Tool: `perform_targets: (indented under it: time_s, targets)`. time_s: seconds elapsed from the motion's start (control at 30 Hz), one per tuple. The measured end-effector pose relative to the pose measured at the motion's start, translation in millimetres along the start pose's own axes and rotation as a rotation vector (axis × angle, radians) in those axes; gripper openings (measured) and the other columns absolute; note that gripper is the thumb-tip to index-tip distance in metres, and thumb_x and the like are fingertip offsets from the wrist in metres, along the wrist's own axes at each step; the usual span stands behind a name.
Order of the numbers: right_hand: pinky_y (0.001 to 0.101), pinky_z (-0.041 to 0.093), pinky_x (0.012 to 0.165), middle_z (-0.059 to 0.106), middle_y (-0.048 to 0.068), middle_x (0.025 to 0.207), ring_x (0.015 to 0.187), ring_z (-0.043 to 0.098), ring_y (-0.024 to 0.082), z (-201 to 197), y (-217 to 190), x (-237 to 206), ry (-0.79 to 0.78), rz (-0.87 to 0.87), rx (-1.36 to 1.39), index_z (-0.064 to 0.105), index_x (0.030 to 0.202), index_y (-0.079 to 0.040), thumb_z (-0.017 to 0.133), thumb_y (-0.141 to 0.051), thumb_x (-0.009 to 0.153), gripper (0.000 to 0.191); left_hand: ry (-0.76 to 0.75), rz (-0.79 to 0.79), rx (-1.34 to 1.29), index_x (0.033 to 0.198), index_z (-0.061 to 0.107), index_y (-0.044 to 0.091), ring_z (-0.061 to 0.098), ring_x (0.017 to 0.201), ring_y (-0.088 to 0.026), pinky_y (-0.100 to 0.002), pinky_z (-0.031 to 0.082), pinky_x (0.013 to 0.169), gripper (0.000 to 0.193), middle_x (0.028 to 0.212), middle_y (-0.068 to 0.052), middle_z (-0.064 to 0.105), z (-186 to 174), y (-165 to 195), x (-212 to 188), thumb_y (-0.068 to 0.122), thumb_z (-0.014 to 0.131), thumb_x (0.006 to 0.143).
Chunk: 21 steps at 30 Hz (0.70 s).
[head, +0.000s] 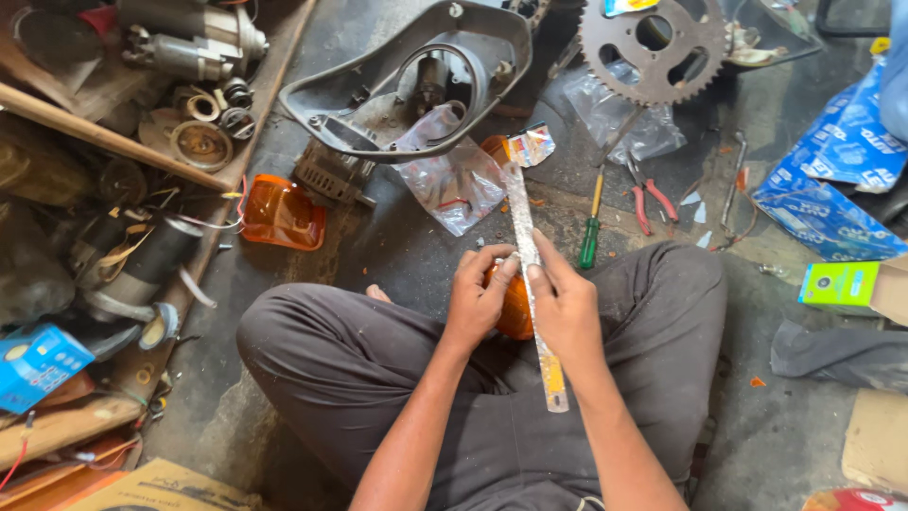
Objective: The person sits on the floor in a workshop and repairs a motorcycle tail light assembly. They remove a broken piece from the grey housing, insert the orange lens into the housing, and use pliers and a screwdriver to adjust the internal components. Finally, they use a ruler to measure the lens.
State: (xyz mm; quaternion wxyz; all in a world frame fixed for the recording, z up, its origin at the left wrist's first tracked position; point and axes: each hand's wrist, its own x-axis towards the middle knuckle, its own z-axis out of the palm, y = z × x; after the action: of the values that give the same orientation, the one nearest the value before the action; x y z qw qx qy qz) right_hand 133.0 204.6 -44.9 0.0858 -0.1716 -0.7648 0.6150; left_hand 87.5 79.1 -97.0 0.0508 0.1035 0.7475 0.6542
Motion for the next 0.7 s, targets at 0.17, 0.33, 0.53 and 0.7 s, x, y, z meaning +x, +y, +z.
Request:
perform_targets:
  time_s: [0.17,0.33,0.53,0.7]
  targets:
    - [0.0260,0.054,0.084,0.075,0.013,0.116,0.098,0.066,0.010,-5.0,-3.7,-25.4,0.006,0.056,-0.084,0.058,0.141,0.002,0.058,-0.003,0.097,0.044,0.052,0.004,0.033,0.111,0.073,0.008,0.060,0.083,-0.021,-0.032,0.049,0.077,0.020,0.087,-0.009,0.065,3.3,-1.9,4.4,0.022,0.067,0.098]
    - [0.0256,0.053,0.091,0.071,0.014,0.125,0.107,0.067,0.011,-10.4,-0.3,-7.5,-0.003,0.044,0.133,0.053,0.143,0.005,0.055,-0.003,0.101,0.044,0.001,0.058,0.049,0.110,0.073,0.008,0.060,0.085,-0.022,-0.033,0.049,0.079,0.018,0.089,-0.010,0.065,4.3,1.7,-5.0,0.021,0.068,0.098]
    - [0.0268,0.053,0.090,0.073,0.016,0.122,0.108,0.068,0.013,-11.3,-14.3,-19.6,-0.012,-0.054,-0.075,0.055,0.140,0.007,0.057,-0.002,0.097,0.045,0.015,0.075,0.038,0.110,0.073,0.008,0.060,0.086,-0.023,-0.033,0.050,0.081,0.017,0.090,-0.009,0.065,4.7,9.9,1.1,0.019,0.068,0.097]
    - [0.0264,0.054,0.086,0.075,0.016,0.116,0.102,0.068,0.011,-12.1,-19.2,-19.4,-0.012,0.086,0.018,0.057,0.141,0.005,0.057,-0.003,0.098,0.043,0.015,0.204,0.104,0.109,0.073,0.008,0.062,0.090,-0.026,-0.035,0.048,0.084,0.016,0.094,-0.009,0.069,3.5,15.3,-5.7,0.018,0.069,0.096]
